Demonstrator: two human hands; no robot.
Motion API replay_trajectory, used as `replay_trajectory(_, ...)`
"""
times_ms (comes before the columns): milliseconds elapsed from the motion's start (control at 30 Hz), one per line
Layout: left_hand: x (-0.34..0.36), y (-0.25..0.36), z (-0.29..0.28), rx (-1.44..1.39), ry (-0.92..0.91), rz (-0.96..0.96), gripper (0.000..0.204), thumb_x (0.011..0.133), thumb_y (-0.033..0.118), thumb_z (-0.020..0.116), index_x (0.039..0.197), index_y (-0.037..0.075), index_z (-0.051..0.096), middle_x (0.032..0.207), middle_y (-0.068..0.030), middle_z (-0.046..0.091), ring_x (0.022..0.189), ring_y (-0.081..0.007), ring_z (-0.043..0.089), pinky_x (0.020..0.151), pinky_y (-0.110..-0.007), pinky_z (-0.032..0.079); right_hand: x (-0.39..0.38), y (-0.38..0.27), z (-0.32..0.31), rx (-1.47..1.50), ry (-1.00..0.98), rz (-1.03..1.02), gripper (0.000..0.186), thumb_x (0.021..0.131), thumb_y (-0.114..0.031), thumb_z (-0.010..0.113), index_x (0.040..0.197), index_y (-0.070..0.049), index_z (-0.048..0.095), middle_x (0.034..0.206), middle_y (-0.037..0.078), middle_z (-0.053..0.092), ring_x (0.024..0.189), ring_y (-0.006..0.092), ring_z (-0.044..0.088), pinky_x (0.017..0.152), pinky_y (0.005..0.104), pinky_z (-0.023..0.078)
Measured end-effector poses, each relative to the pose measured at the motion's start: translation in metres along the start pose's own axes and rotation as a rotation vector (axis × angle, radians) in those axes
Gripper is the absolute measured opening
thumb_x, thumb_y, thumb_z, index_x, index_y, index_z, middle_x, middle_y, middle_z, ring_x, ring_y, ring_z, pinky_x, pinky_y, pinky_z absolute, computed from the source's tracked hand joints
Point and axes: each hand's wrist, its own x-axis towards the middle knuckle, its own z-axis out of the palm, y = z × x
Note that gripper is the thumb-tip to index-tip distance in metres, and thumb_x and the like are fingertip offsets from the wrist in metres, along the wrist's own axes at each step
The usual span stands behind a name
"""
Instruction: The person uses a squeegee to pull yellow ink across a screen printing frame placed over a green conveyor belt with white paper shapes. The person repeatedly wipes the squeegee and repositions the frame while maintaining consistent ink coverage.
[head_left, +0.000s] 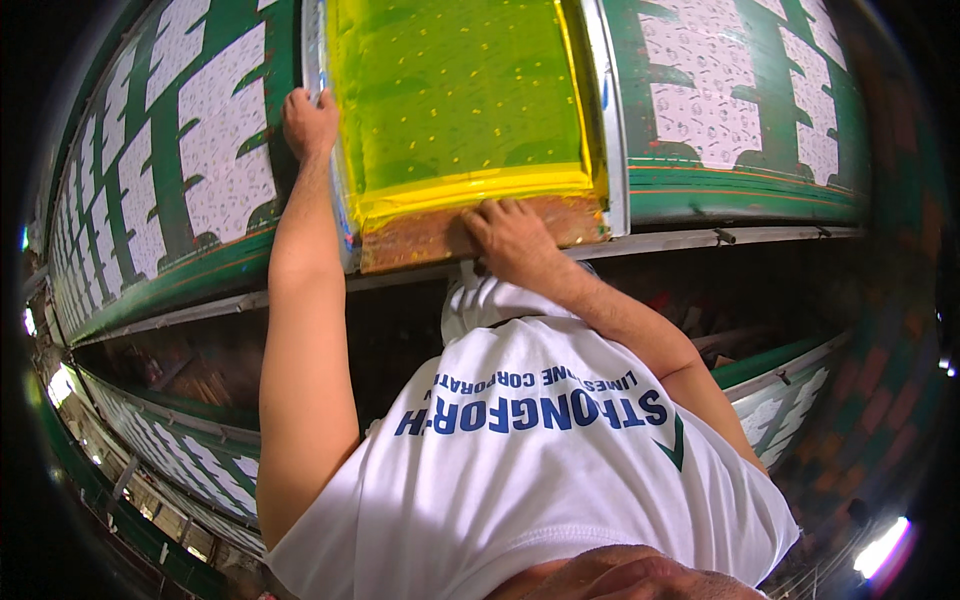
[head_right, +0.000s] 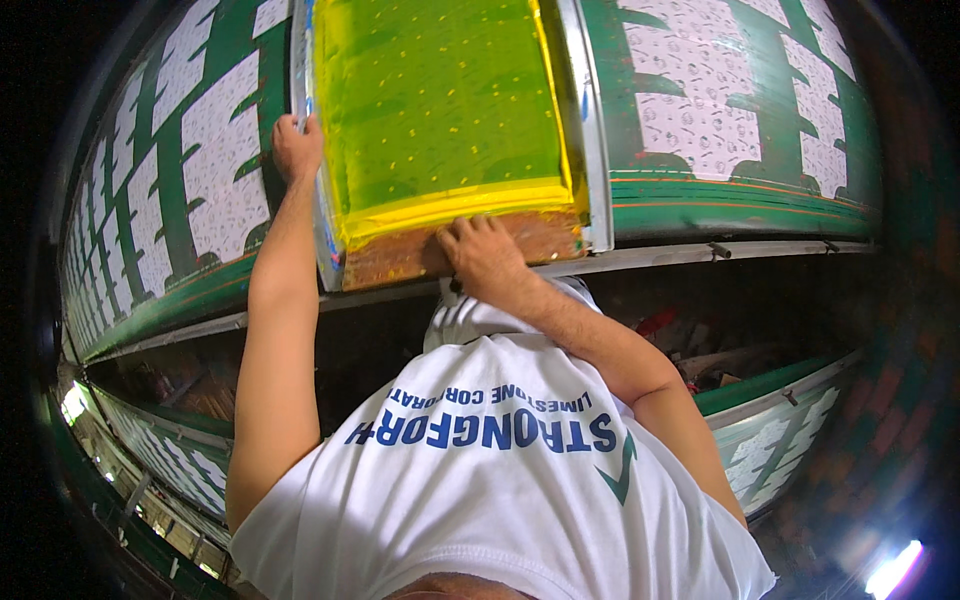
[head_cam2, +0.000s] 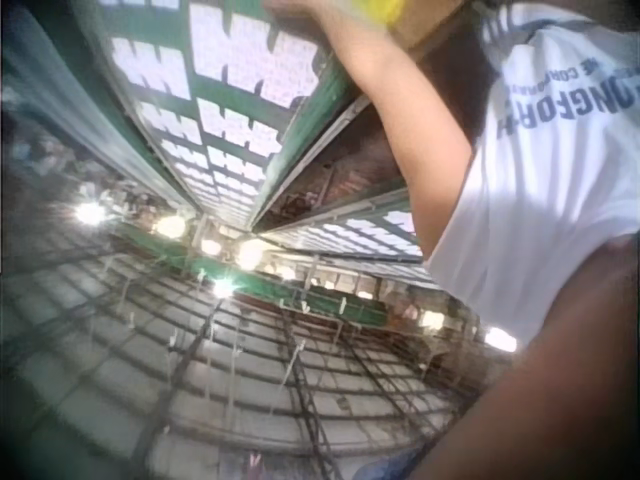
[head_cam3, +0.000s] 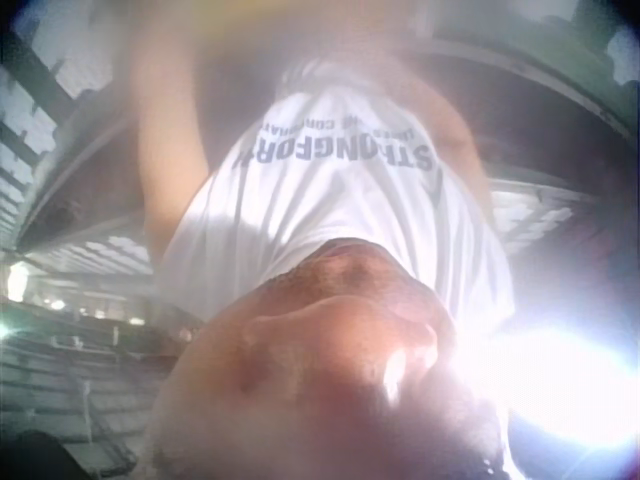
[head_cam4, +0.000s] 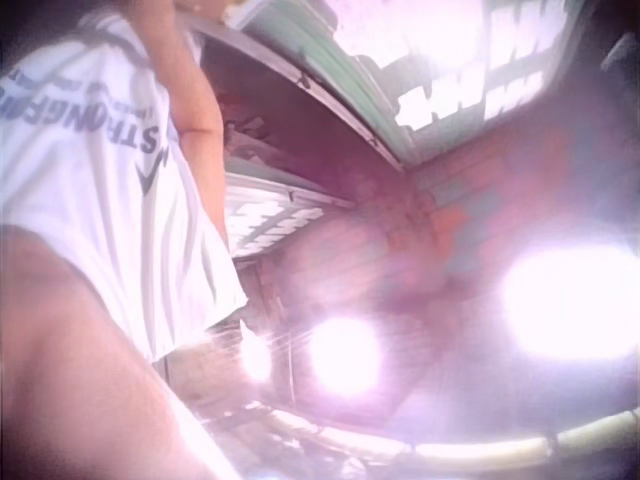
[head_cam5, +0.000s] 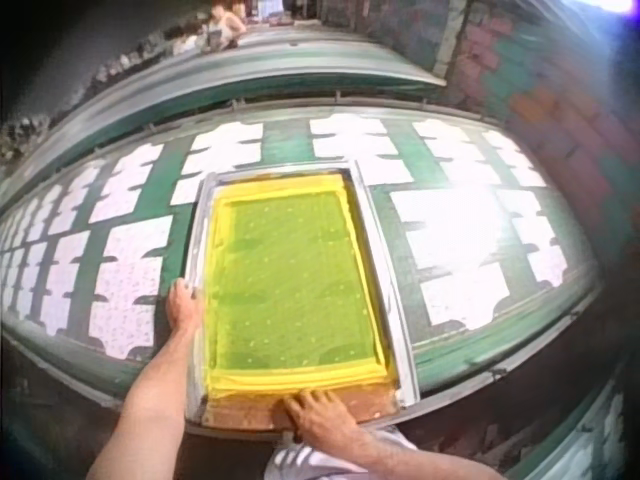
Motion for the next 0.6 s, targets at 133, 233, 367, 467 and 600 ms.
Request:
replay_trajectory(133, -0.001, -0.001, -0.001, -0.021, 0.009, 0.01, 0.035, 0.091, 0.032, 0.075, 0.105, 0.003, 0.063, 0.109, -0.0188, 0.068, 0.106, -0.0412, 0.064, 0.091, -0.051, 0.052, -0.019, 0.017, -0.01, 0.16, -0.047, -0.043, 0.065, 0.079, -0.026, 0.083, 0.138, -0.007, 0.062, 0.125, 0.019, 0.064, 0.116, 0.0374, 0.063, 0.103, 0.0494, 0.05)
replay_trajectory(233, -0.001, 0.0, -0.002, -0.024, 0.004, -0.004, 0.034, 0.09, 0.031, 0.076, 0.105, 0.003, 0.063, 0.107, -0.0189, 0.067, 0.105, -0.0411, 0.064, 0.09, -0.05, 0.052, -0.026, 0.056, -0.027, 0.313, 0.014, 0.098, 0.053, 0.083, -0.026, 0.08, 0.131, -0.007, 0.068, 0.123, 0.02, 0.067, 0.114, 0.0391, 0.066, 0.099, 0.05, 0.054)
replay_trajectory(367, -0.001, 0.001, -0.002, -0.017, -0.002, -0.004, 0.035, 0.09, 0.03, 0.077, 0.104, 0.002, 0.061, 0.105, -0.0188, 0.066, 0.104, -0.041, 0.064, 0.089, -0.05, 0.052, -0.035, 0.134, -0.057, 0.249, 0.314, 0.392, 0.02, 0.088, -0.027, 0.079, 0.084, -0.008, 0.079, 0.09, 0.012, 0.073, 0.087, 0.0338, 0.071, 0.076, 0.0467, 0.057)
replay_trajectory(467, 0.0, 0.001, -0.003, -0.028, -0.004, -0.001, 0.035, 0.091, 0.03, 0.076, 0.104, 0.002, 0.061, 0.104, -0.0186, 0.065, 0.101, -0.0403, 0.064, 0.088, -0.05, 0.051, -0.041, 0.188, -0.066, 0.182, 0.365, 0.625, 0.032, 0.089, -0.031, 0.082, 0.076, -0.004, 0.071, 0.08, 0.014, 0.07, 0.078, 0.0367, 0.069, 0.071, 0.0461, 0.055)
replay_trajectory(600, -0.001, 0.004, -0.006, -0.043, 0.006, 0.006, 0.034, 0.093, 0.031, 0.075, 0.104, 0.002, 0.062, 0.103, -0.0181, 0.065, 0.097, -0.0388, 0.064, 0.086, -0.048, 0.051, -0.035, 0.219, -0.051, 0.279, 0.473, 0.64, 0.037, 0.085, -0.032, 0.085, 0.1, -0.001, 0.069, 0.097, 0.018, 0.069, 0.09, 0.0377, 0.069, 0.078, 0.0474, 0.056)
